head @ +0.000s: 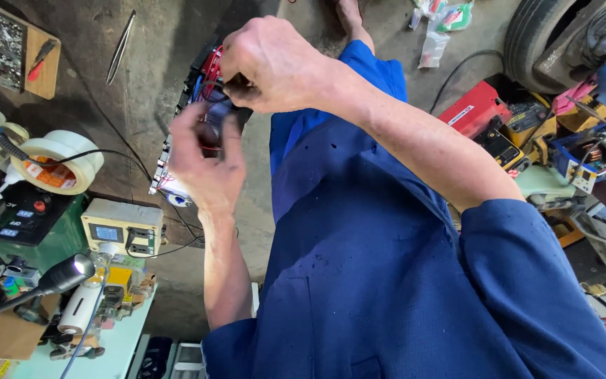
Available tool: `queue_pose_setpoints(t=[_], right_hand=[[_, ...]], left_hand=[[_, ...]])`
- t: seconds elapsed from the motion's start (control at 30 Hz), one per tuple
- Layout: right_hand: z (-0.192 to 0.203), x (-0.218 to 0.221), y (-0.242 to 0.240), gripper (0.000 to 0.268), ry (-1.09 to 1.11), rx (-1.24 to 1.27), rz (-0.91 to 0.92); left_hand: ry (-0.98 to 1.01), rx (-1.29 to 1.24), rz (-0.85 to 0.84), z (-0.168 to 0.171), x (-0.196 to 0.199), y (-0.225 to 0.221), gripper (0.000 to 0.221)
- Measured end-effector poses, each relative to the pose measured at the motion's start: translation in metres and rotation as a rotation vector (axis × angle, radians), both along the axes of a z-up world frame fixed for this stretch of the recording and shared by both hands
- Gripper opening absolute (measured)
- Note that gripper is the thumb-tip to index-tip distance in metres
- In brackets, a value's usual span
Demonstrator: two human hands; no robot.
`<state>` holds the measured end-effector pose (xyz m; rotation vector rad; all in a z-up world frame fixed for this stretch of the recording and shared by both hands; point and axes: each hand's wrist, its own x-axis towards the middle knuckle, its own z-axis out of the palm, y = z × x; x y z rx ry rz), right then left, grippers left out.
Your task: Stripping insulation from wires and arranging them on a battery pack for soldering
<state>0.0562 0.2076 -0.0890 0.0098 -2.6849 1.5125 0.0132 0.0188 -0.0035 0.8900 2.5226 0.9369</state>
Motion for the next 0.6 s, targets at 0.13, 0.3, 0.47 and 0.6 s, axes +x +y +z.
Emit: queue_pose_setpoints(t=[0.13,0.3,0.47,0.6], right_hand=[[0.01,0.002,0.007,0.02,0.062,-0.035,0.041],[0.016,0.018,0.003,0.016,0.079,-0.15,-0.069],[-0.006,0.055,-0.024,0.017,0.041,-0.303,-0.254],[-0.006,0.064,-0.044,0.034,0.054,-0.277,-0.238]], left_hand=[[0.132,0.006,-0.123,0.005,-0.023,0.012,0.022],[0.127,-0.013,-0.225,-0.002,-0.038,0.014,0.009],[0.118,-0.014,-0.243,-0.003,-0.042,0.014,0.01],[0.105,-0.014,-0.304,-0.006,-0.046,0.012,0.011]])
